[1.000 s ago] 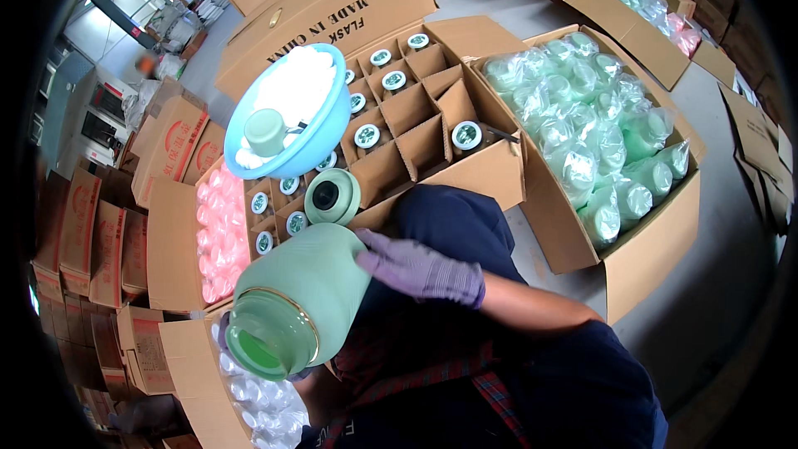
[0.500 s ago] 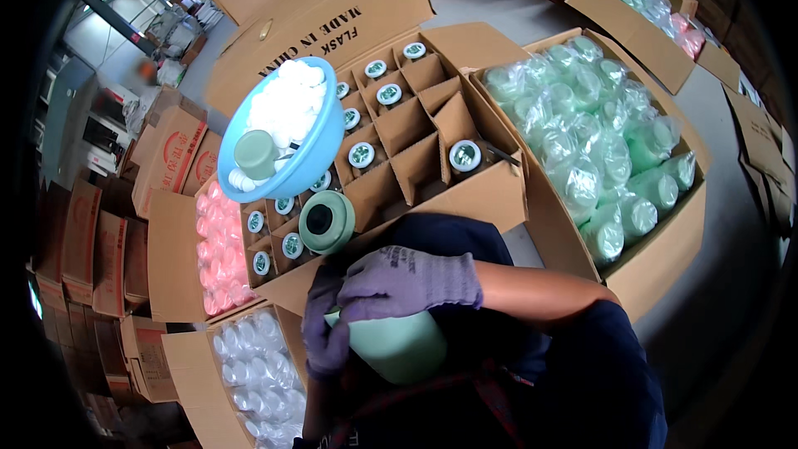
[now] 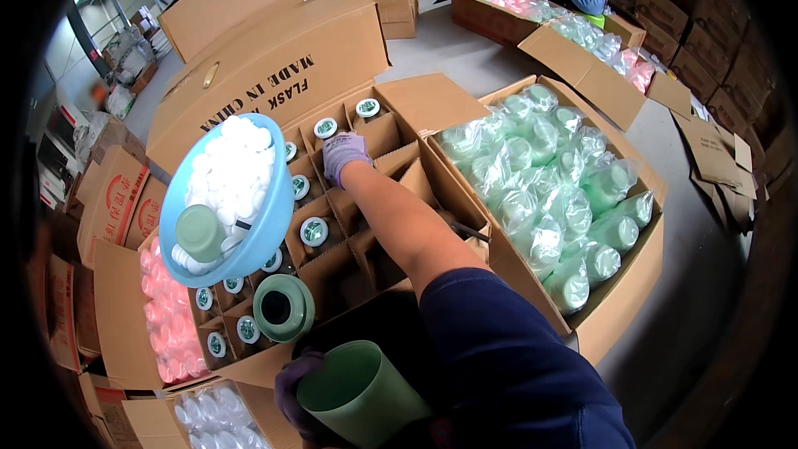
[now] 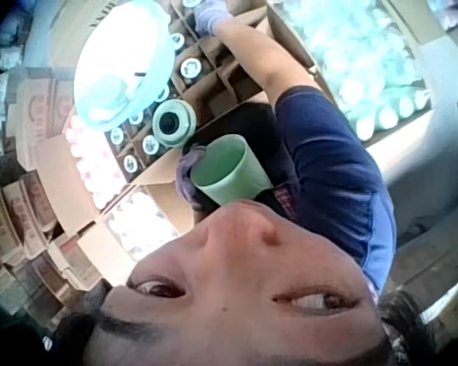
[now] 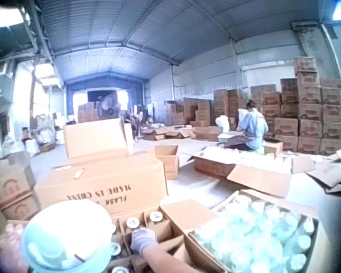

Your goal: The person assembles light green thermos flasks by hand. They insert a metal ring into the flask neck, place a glass liner inside, screw on the lid, and then wrap the completed unit in a plastic bag before placing it in a cardboard box.

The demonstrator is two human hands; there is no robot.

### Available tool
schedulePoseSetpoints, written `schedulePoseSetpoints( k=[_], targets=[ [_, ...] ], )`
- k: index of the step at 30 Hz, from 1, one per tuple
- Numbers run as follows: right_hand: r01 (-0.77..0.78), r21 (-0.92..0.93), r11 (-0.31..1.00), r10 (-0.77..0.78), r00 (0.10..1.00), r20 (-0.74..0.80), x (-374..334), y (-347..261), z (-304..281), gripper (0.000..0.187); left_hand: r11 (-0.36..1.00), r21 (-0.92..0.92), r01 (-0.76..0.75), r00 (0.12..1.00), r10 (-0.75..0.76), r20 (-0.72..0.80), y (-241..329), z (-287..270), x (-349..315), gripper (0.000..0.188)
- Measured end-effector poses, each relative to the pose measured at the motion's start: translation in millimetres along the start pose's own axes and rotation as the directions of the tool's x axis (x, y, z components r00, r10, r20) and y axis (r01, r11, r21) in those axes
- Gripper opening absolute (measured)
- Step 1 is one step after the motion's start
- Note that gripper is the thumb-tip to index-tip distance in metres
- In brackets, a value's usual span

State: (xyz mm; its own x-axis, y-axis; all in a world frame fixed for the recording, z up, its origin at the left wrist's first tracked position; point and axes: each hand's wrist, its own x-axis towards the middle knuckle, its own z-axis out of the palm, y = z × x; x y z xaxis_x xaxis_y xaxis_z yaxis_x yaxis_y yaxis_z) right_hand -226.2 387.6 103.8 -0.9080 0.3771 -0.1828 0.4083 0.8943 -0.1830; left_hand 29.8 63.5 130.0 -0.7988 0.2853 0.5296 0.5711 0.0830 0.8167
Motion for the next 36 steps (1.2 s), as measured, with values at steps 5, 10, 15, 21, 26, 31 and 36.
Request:
schedulePoseSetpoints(
  k=[5, 10, 15, 21, 26, 31, 36],
  targets=[
    [0.149, 0.042, 0.988, -0.109, 0.861, -0.496, -84, 2, -75, 0.058, 0.998, 0.063, 0.005, 1.0, -0.003, -0.029, -30, -43, -3, 0.041],
    [0.627, -0.187, 0.756, -0.508, 0.381, -0.773, -251, -16, -123, 0.065, 0.891, 0.363, -0.271, 0.961, 0.232, 0.149, 22, -43, 84, 0.105],
    [0.838, -0.178, 0.516, -0.605, 0.209, -0.768, -332, -42, -102, 0.079, 0.922, 0.056, -0.383, 0.891, 0.353, 0.285, 25, -13, 98, 0.144],
    [0.819, 0.408, 0.403, -0.152, 0.5, -0.853, -339, -4, -63, 0.132, 0.918, -0.392, -0.052, 0.988, 0.105, 0.116, 80, -26, 95, 0.133],
    [0.366, 0.777, -0.512, -0.118, 0.866, -0.486, -366, -12, -2, 0.108, 0.921, -0.382, 0.077, 0.952, 0.046, 0.303, 83, -21, 62, 0.101],
    [0.334, 0.904, -0.266, -0.171, 0.907, -0.385, -342, 65, -17, 0.077, 0.943, 0.181, 0.279, 0.762, -0.332, 0.556, 53, -126, -16, 0.107],
    [0.35, 0.915, 0.201, -0.409, 0.879, -0.246, -340, 123, -35, 0.076, 0.935, 0.353, 0.02, 0.779, -0.236, 0.581, 68, -80, -72, 0.116]
  ],
)
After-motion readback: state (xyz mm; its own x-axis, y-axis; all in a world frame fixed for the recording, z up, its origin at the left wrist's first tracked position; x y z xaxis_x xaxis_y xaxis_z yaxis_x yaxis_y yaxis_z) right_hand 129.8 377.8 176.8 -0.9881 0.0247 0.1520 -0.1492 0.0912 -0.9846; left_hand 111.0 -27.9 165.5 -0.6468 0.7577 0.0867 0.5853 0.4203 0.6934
